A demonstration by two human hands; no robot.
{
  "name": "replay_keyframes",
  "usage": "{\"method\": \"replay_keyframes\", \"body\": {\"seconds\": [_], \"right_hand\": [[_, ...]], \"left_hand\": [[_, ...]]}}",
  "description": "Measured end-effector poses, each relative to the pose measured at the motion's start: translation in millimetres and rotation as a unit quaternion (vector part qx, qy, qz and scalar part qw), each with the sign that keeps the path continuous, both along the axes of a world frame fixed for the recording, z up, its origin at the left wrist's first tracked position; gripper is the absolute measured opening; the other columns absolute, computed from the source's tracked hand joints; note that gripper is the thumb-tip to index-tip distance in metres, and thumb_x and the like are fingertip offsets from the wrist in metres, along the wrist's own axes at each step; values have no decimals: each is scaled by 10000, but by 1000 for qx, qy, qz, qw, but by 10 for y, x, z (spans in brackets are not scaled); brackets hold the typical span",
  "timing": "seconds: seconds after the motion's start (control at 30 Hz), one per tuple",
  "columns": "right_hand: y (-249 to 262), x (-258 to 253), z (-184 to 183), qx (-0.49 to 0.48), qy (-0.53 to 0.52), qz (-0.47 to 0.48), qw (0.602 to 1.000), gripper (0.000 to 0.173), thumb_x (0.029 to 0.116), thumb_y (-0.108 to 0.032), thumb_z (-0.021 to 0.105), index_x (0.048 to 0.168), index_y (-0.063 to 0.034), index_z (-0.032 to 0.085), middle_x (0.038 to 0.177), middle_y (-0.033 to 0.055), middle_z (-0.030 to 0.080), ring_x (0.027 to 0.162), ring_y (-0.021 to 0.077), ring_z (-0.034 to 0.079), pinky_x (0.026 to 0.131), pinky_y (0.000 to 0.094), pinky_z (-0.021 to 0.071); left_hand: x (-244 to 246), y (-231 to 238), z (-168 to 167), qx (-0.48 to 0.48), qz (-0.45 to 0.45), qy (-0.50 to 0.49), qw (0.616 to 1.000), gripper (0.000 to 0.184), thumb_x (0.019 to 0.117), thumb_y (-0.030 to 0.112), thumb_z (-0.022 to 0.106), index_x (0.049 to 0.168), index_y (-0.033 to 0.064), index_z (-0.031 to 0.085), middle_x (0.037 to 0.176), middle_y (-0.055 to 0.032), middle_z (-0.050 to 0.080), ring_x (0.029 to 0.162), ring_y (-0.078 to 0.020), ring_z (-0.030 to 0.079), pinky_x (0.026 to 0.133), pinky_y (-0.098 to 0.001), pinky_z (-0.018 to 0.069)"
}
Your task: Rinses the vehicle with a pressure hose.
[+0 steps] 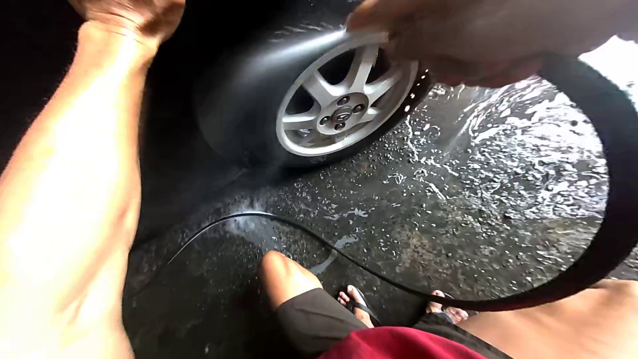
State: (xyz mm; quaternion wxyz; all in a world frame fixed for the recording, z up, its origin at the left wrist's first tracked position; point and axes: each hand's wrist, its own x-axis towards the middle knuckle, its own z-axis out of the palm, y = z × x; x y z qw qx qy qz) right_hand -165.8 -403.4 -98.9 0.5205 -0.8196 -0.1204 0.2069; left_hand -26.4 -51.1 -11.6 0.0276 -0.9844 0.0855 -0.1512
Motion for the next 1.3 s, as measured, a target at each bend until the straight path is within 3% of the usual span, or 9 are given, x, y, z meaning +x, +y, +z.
{"method": "replay_keyframes", "body": {"seconds": [0.13, 0.3, 0.43, 0.6, 0.73, 1.0, 1.1, 1.2, 1.3], "right_hand": [[-48, -111, 187, -49, -52, -44, 997, 379, 1093, -286, 485, 1433, -422, 579, 580, -52, 462, 341, 5, 330, 296, 165, 281], [-301, -331, 471, -70, -197, -103, 973, 229, 1083, -229, 478, 919, -187, 633, 516, -78, 399, 350, -2, 312, 317, 172, 269], [-243, -557, 483, -166, -263, -100, 945, 289, 1055, -189, 468, 1253, -228, 674, 757, -53, 520, 518, 20, 412, 446, 230, 358], [-801, -86, 80, -63, -373, 30, 925, 209, 1004, -159, 504, 862, -149, 658, 523, -60, 464, 345, -21, 359, 287, 182, 302], [-793, -299, 38, -271, -92, -110, 952, 371, 1090, -185, 431, 1439, -250, 539, 739, 56, 509, 517, 155, 429, 471, 351, 386], [-581, -240, 113, -257, -59, -136, 955, 341, 1079, -178, 454, 1393, -203, 583, 768, 65, 526, 537, 149, 420, 482, 348, 379], [-92, -404, 473, -156, -125, -136, 970, 210, 1063, -177, 522, 892, -111, 623, 565, -45, 418, 406, 21, 300, 388, 193, 244], [296, -421, 644, -186, -151, 6, 971, 373, 1067, -208, 490, 1407, -306, 606, 632, -30, 468, 415, 49, 332, 386, 229, 290], [547, -326, 684, -202, -203, 72, 955, 446, 1061, -179, 463, 1491, -272, 535, 710, -3, 523, 455, 73, 370, 422, 272, 347]], "left_hand": [[-312, -334, -251, 38, -28, -128, 991, 305, 965, 259, 529, 921, -5, 675, 926, -187, 687, 943, -303, 674, 836, -483, 484], [-399, -719, -891, -103, -279, -254, 920, 505, 1065, 216, 330, 1465, -32, 511, 1524, -340, 413, 1489, -482, 296, 1247, -604, 117], [-728, -1601, -1039, -475, -226, -100, 845, 483, 1057, 119, 270, 1417, -110, 498, 1378, -247, 522, 1305, -222, 477, 1127, -282, 347], [-727, -2103, -914, -536, -82, 93, 835, 364, 1099, 179, 335, 1291, -6, 583, 1216, -140, 586, 1162, -186, 544, 981, -378, 447], [-626, -1920, -1141, -378, -116, 91, 914, 398, 1021, 145, 444, 1310, -60, 624, 1350, -223, 599, 1311, -244, 526, 1106, -369, 392], [-780, -1043, -1262, -250, -43, 23, 967, 490, 1058, 181, 384, 1474, -64, 474, 1565, -277, 386, 1471, -330, 382, 1216, -389, 302], [-902, -640, -1396, -421, 73, 36, 904, 531, 1107, 281, 305, 1522, -35, 404, 1603, -220, 360, 1498, -291, 337, 1215, -426, 293], [-926, -415, -1514, -579, 191, 49, 791, 592, 1112, 434, 293, 1525, 18, 380, 1566, -205, 378, 1431, -313, 384, 1113, -565, 364], [-918, -279, -1457, -638, 216, 65, 737, 596, 1104, 431, 286, 1586, 79, 276, 1595, -191, 312, 1416, -321, 364, 1087, -566, 358]]}}
